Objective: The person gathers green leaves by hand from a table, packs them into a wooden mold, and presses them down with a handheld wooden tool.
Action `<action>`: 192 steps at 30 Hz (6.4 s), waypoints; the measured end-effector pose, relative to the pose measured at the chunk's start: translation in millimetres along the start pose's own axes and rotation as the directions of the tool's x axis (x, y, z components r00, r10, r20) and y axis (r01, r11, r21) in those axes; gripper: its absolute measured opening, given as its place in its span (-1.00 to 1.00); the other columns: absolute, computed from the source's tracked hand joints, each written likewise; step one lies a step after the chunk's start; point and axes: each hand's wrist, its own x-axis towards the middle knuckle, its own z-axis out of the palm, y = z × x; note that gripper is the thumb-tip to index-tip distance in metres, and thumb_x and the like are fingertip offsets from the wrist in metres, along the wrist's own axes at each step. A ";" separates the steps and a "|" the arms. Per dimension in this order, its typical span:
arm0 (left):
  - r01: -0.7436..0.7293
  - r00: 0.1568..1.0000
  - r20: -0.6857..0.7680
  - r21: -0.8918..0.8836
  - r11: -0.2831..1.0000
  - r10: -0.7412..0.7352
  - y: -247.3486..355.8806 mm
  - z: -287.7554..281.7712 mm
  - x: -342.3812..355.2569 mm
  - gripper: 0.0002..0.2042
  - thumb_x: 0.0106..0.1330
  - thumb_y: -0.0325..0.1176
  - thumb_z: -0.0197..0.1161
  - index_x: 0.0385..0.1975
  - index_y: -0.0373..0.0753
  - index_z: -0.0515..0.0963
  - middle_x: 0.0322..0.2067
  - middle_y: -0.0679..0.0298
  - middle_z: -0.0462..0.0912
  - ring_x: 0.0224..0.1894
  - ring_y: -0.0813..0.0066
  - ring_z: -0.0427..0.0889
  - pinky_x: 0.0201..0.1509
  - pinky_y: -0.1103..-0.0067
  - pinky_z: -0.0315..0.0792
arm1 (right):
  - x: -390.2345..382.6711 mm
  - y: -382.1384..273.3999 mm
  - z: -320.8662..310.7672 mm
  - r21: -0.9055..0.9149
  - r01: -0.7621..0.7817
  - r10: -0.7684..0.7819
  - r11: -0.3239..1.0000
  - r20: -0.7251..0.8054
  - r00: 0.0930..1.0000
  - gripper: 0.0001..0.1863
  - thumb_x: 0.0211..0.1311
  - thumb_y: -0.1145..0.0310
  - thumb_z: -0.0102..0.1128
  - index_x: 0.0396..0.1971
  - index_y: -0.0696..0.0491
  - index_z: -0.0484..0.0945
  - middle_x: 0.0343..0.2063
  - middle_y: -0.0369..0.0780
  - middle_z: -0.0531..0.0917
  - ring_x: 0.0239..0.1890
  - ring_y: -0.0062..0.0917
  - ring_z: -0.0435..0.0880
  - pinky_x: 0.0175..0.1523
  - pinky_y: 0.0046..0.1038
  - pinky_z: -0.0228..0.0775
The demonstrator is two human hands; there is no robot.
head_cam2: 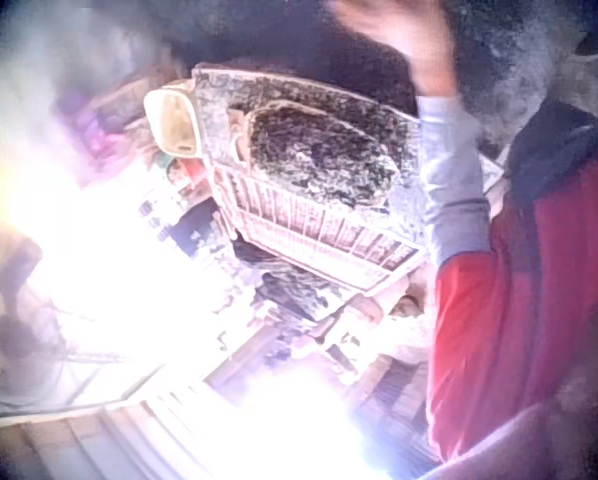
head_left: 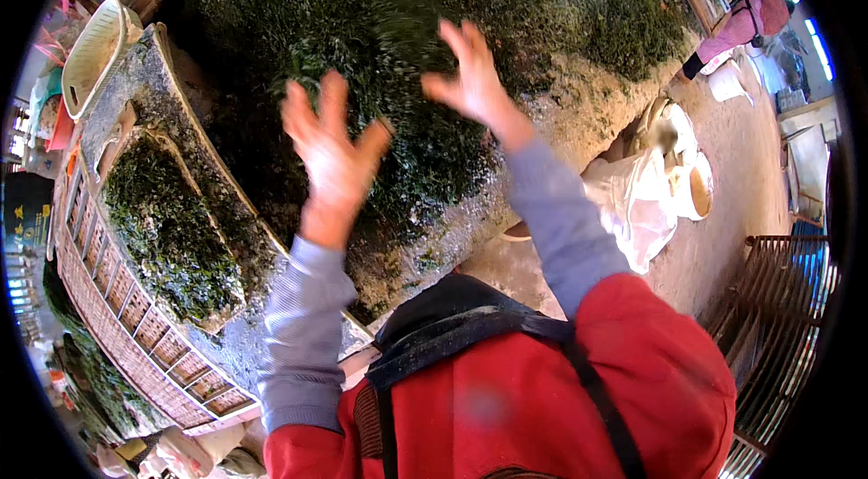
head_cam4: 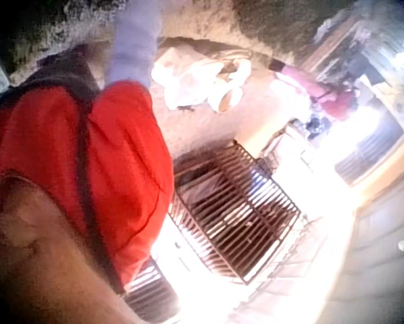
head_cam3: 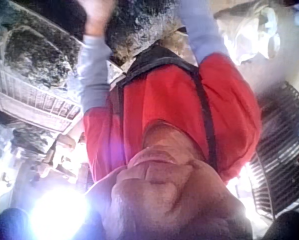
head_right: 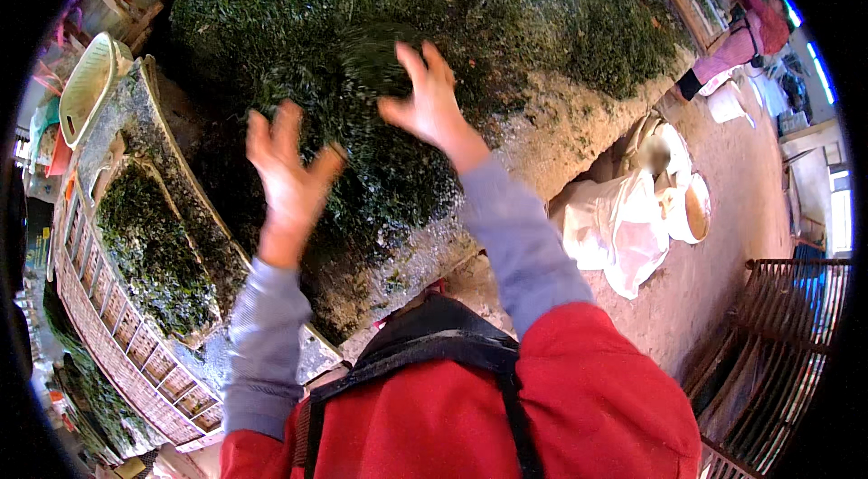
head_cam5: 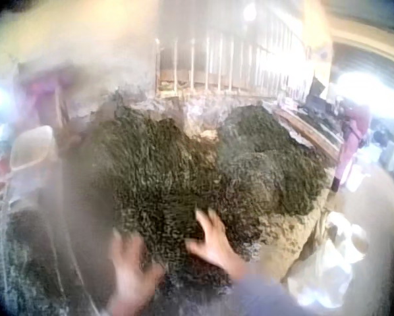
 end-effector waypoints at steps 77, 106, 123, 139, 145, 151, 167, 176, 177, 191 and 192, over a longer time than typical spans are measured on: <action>-0.036 0.786 0.525 -0.491 0.870 0.328 -46.9 -144.9 -119.8 -0.75 0.11 -0.37 0.20 -0.25 -0.38 0.51 -0.31 0.01 0.56 -0.23 0.07 0.54 -0.14 0.38 0.45 | 52.9 -240.9 -44.0 -0.260 0.464 -0.487 0.847 -0.032 0.873 -0.79 -0.01 0.57 0.07 -0.47 -0.10 0.58 -0.50 -0.32 0.54 -0.52 -0.64 0.53 -0.55 -0.59 0.47; 0.765 0.600 0.734 -0.643 -0.040 -0.318 12.5 -138.6 49.7 -0.65 0.32 -0.09 0.06 -0.34 -0.34 0.44 -0.74 0.56 0.16 -0.76 0.79 0.05 -0.75 0.75 -0.09 | 64.9 -125.3 -15.7 -0.177 0.182 -0.136 0.967 0.245 0.960 -0.56 -0.17 0.40 0.24 -0.13 -0.07 0.56 -0.21 -0.09 0.59 -0.16 -0.29 0.59 -0.05 -0.34 0.47; 0.524 0.807 0.423 -0.835 0.168 -0.413 54.7 -259.0 126.0 -0.65 0.32 -0.30 0.08 0.03 -0.34 0.32 -0.72 0.52 0.14 -0.76 0.78 0.03 -0.77 0.76 -0.05 | 5.1 -152.9 -31.1 0.655 -0.248 0.131 0.714 0.223 0.966 -0.85 0.11 0.55 0.08 -0.33 0.14 0.59 -0.66 -0.36 0.52 -0.75 -0.80 0.33 -0.71 -0.69 0.08; 0.495 0.791 0.500 -0.862 -0.113 -0.353 -8.7 -215.8 105.8 -0.75 0.32 -0.38 0.00 -0.18 -0.47 0.40 -0.35 0.11 0.60 -0.42 0.37 0.63 -0.32 0.48 0.59 | 96.9 -292.2 -167.4 0.000 0.791 -0.676 0.612 -0.519 0.523 -0.73 -0.06 0.66 -0.04 -0.37 0.14 0.60 -0.52 -0.19 0.64 -0.44 -0.60 0.59 -0.28 -0.56 0.42; 0.390 0.885 0.364 -0.920 0.038 -0.289 31.6 -201.6 108.8 -0.66 0.38 -0.20 -0.12 -0.13 -0.42 0.34 -0.24 0.05 0.54 -0.17 0.13 0.56 -0.12 0.32 0.51 | 113.8 -320.4 -175.6 0.343 0.711 -0.530 0.614 -0.489 0.693 -0.77 0.01 0.65 -0.04 -0.37 0.16 0.59 -0.44 -0.09 0.66 -0.39 -0.45 0.65 -0.25 -0.53 0.44; 0.561 0.806 0.588 -0.793 -0.238 -0.061 44.7 -153.9 66.6 -0.40 0.37 0.12 -0.31 -0.07 -0.38 0.37 -0.30 0.04 0.55 -0.38 0.28 0.55 -0.21 0.33 0.47 | 113.7 -250.9 -107.8 -0.019 0.628 -0.617 0.778 -0.210 0.758 -0.69 -0.11 0.57 0.07 -0.31 0.00 0.63 -0.45 -0.15 0.66 -0.54 -0.43 0.63 -0.38 -0.38 0.53; 0.652 0.706 0.708 -0.651 -0.388 0.000 12.9 -193.7 34.6 -0.72 0.37 -0.31 -0.04 -0.15 -0.46 0.30 -0.42 0.23 0.45 -0.72 0.80 0.20 -0.72 0.80 0.19 | -115.8 -179.0 49.7 0.546 -0.026 -0.343 0.838 0.563 0.752 -0.66 0.20 0.23 -0.02 -0.57 0.21 0.50 -0.60 -0.14 0.63 -0.56 -0.32 0.61 -0.41 -0.31 0.43; 0.660 0.538 0.609 -0.735 -0.158 -0.583 48.3 -196.3 1.4 -0.77 0.28 -0.33 0.04 -0.16 -0.31 0.45 -0.25 0.14 0.59 -0.38 0.36 0.56 -0.11 0.31 0.45 | -32.4 -271.3 -50.5 0.254 0.561 -0.568 0.788 -0.053 0.821 -0.83 0.20 0.49 -0.11 -0.57 0.20 0.38 -0.75 -0.15 0.43 -0.68 -0.40 0.48 -0.60 -0.31 0.32; 0.664 0.598 0.683 -0.715 -0.218 -0.420 42.5 -196.4 2.0 -0.77 0.29 -0.32 0.04 -0.16 -0.31 0.45 -0.28 0.14 0.59 -0.43 0.37 0.54 -0.12 0.31 0.45 | -9.8 -279.7 -58.0 0.115 0.552 -0.564 0.826 0.128 0.816 -0.88 0.12 0.51 0.04 -0.36 0.23 0.45 -0.52 -0.15 0.51 -0.35 -0.45 0.56 -0.38 -0.41 0.45; 0.668 0.626 0.774 -0.473 -0.575 0.092 26.9 -224.1 15.3 -0.58 0.37 -0.36 -0.13 0.16 -0.42 0.05 -0.32 0.12 0.43 -0.75 0.65 0.30 -0.55 0.59 0.37 | -114.0 -178.7 67.1 -0.203 0.393 -0.306 0.897 0.357 0.883 -0.55 0.19 0.35 -0.08 0.12 0.01 0.27 -0.20 -0.07 0.46 -0.66 -0.51 0.55 -0.62 -0.39 0.43; 0.660 0.656 0.751 -0.519 -0.543 0.080 29.5 -229.6 21.8 -0.57 0.37 -0.36 -0.13 0.17 -0.41 0.04 -0.26 0.05 0.44 -0.74 0.65 0.31 -0.54 0.58 0.39 | -128.0 -159.4 78.6 -0.234 0.397 -0.301 0.888 0.356 0.885 -0.53 0.18 0.36 -0.07 0.14 0.02 0.26 -0.23 -0.07 0.47 -0.66 -0.51 0.55 -0.63 -0.40 0.43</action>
